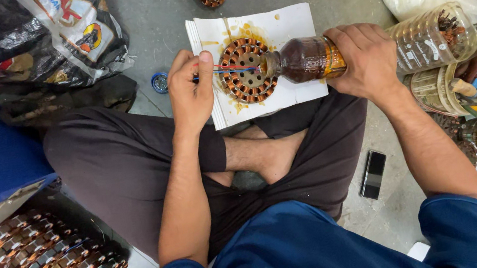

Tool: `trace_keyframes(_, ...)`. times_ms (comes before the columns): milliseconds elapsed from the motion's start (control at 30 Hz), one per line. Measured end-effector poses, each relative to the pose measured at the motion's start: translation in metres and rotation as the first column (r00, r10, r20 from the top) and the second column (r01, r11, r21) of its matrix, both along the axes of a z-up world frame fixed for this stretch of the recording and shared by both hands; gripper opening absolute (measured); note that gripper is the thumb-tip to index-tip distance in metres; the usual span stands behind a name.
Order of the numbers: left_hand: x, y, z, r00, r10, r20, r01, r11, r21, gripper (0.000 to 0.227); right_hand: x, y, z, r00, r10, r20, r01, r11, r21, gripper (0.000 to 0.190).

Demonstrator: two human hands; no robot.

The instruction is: The person sits on the floor and pours a brown liquid from a plastic bottle onto copper-wound motor stators placed on a white paper. The person handles several stators one at a time, pouring the liquid into the slots and then placing them aside.

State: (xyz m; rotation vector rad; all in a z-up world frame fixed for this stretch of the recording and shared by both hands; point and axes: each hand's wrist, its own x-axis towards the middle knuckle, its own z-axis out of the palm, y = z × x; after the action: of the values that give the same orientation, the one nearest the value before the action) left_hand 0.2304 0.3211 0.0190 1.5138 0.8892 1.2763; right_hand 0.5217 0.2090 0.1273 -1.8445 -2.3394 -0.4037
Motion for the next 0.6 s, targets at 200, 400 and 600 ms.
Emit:
trace_keyframes(200, 0.0023, -0.0018, 0.0034, 1.0, 0.02, 0.003, -0.02, 1.0, 0.023, 0.032, 0.0, 0.0005, -0.0029, 0.996, -0.042, -0.074, 0.038, 0.998, -0.049, 0.061)
trace_keyframes(400, 0.0025, -0.0025, 0.0069, 1.0, 0.022, -0.009, -0.022, 0.998, 0.061, 0.033, 0.0019, 0.0016, -0.0037, 0.995, -0.072, -0.064, 0.068, 0.996, -0.064, 0.063)
trace_keyframes(600, 0.0036, -0.003, 0.0075, 0.999, 0.036, -0.022, -0.034, 0.997, 0.065, 0.033, 0.0091, 0.0054, -0.0004, 0.997, -0.064, -0.053, 0.058, 0.993, -0.105, 0.069)
